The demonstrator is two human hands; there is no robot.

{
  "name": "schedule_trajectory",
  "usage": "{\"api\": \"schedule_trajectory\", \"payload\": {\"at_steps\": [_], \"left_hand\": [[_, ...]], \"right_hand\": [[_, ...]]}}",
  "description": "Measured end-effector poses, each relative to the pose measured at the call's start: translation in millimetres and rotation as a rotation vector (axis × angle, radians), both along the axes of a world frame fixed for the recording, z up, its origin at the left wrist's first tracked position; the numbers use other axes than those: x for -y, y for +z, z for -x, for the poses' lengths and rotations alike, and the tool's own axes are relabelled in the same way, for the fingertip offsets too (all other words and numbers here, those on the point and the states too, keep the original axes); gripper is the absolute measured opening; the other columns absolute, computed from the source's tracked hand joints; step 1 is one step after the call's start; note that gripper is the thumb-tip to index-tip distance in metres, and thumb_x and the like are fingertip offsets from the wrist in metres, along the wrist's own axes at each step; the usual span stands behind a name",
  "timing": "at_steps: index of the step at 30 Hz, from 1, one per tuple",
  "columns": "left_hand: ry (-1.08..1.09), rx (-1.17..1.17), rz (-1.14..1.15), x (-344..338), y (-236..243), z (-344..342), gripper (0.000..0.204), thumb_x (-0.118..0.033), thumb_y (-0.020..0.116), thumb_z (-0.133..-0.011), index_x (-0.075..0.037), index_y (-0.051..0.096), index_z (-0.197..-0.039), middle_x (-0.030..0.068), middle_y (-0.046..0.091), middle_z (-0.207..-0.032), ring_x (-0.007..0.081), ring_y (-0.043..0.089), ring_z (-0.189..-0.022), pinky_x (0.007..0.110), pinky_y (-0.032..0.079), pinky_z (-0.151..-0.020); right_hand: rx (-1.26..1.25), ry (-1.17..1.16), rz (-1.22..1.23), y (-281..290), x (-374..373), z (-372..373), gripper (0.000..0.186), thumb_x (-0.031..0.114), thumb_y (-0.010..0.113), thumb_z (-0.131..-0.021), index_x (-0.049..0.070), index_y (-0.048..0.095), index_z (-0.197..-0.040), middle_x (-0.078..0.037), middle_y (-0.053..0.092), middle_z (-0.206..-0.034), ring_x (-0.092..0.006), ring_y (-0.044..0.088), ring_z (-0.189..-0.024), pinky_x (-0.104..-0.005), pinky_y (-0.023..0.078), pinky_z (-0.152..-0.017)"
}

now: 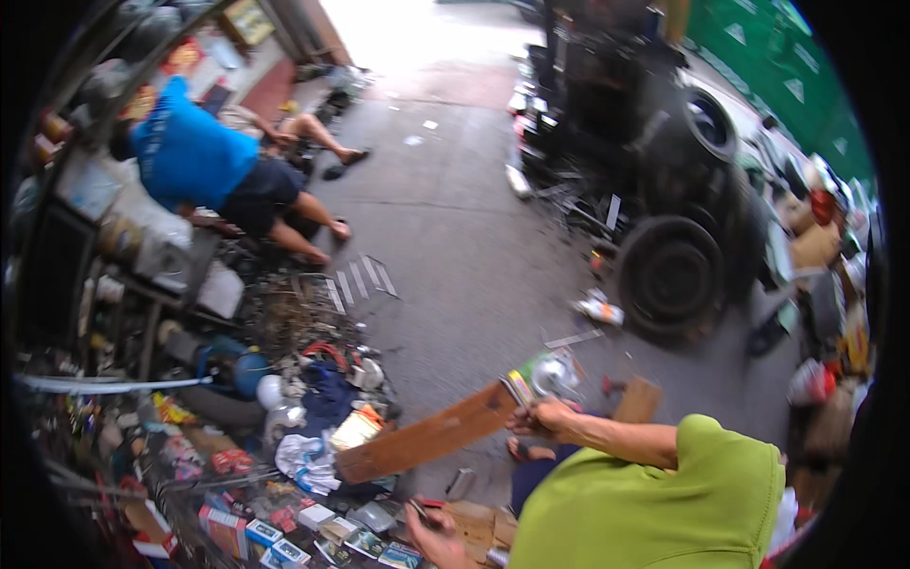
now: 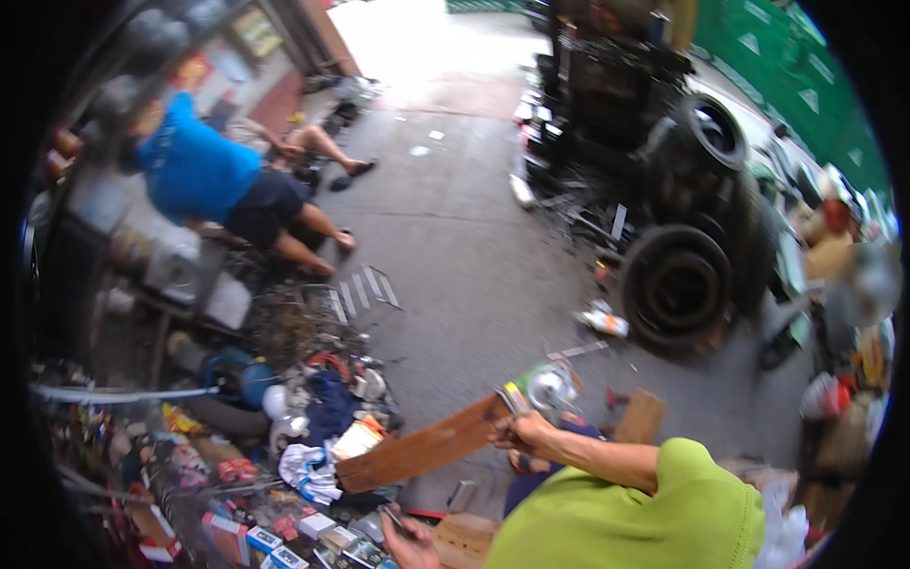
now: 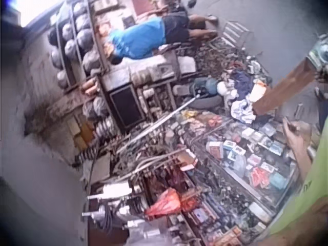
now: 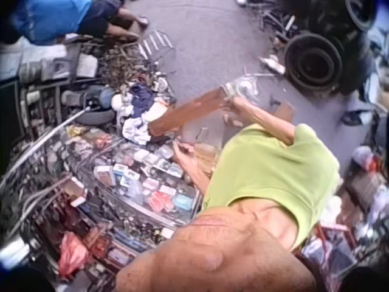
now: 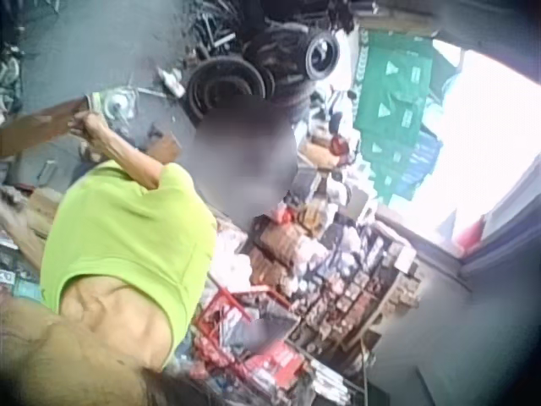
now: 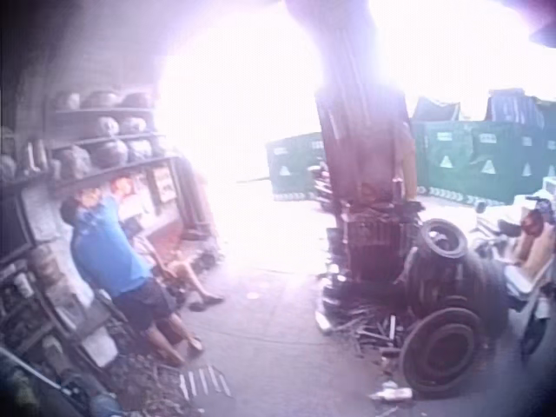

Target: The person sits on the floor in a cluttered workshop and works on a silver mechanical part, possibly a brake caliper. They use a small tool to manipulate a component on the part, repeatedly adjusting and inspecting it.

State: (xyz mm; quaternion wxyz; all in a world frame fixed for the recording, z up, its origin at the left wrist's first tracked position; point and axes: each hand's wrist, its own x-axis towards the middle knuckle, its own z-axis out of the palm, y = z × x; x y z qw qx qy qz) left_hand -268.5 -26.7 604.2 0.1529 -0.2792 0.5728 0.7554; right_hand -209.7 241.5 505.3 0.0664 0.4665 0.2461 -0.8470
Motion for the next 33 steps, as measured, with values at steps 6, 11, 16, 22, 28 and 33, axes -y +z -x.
{"api": "schedule_trajectory", "payload": {"at_steps": [6,11,16,22,28,33], "left_hand": [[0.349,0.123,-0.251,8,-9,-70,0.023,-0.022,0.053,-0.097,0.0,0.058,-0.104,0.0082,0.058,-0.073,0.0168,0.054,-0.055,0.028,0.043,-0.045],[0.354,0.091,-0.261,-73,-72,-120,0.021,-0.028,0.055,-0.097,-0.008,0.058,-0.091,0.0033,0.047,-0.06,0.0148,0.042,-0.046,0.028,0.034,-0.039],[0.086,0.162,-0.449,-138,-89,-110,0.024,-0.03,0.059,-0.095,-0.01,0.056,-0.082,0.0014,0.044,-0.054,0.0127,0.036,-0.04,0.027,0.031,-0.037],[0.108,0.164,-0.036,-165,-18,-95,0.024,-0.029,0.057,-0.095,-0.01,0.061,-0.082,-0.0009,0.044,-0.053,0.0097,0.039,-0.039,0.023,0.031,-0.036],[0.419,0.375,-0.179,-134,-90,-91,0.036,-0.038,0.055,-0.096,-0.014,0.05,-0.069,-0.0003,0.044,-0.053,0.0131,0.04,-0.042,0.026,0.035,-0.039],[0.425,0.285,-0.155,-141,-202,-69,0.036,-0.038,0.055,-0.096,-0.014,0.05,-0.069,-0.0008,0.044,-0.053,0.0127,0.039,-0.042,0.026,0.035,-0.038]], "right_hand": [[-0.181,0.245,0.003,4,-33,15,0.03,-0.012,0.04,-0.082,-0.015,0.051,-0.11,-0.027,0.06,-0.108,-0.0385,0.063,-0.105,-0.0442,0.055,-0.092],[-0.004,0.375,-0.118,-27,-92,-24,0.02,0.0,0.049,-0.089,-0.006,0.06,-0.105,-0.017,0.064,-0.104,-0.0286,0.065,-0.098,-0.0369,0.058,-0.082],[0.045,0.284,-0.143,-16,-135,-37,0.018,-0.002,0.044,-0.093,-0.006,0.059,-0.101,-0.022,0.065,-0.102,-0.0328,0.068,-0.092,-0.0371,0.06,-0.079],[-0.135,0.092,-0.094,-20,-144,-32,0.033,-0.015,0.037,-0.082,-0.013,0.049,-0.113,-0.03,0.058,-0.111,-0.0397,0.063,-0.105,-0.0448,0.056,-0.091],[-0.154,0.099,0.075,-93,-176,-42,0.034,-0.006,0.037,-0.089,-0.016,0.037,-0.121,-0.04,0.047,-0.122,-0.0532,0.054,-0.111,-0.0545,0.047,-0.1],[0.007,0.03,-0.045,-246,-251,-42,0.034,-0.016,0.038,-0.081,-0.015,0.046,-0.114,-0.036,0.056,-0.107,-0.0515,0.064,-0.092,-0.0538,0.06,-0.072]]}}
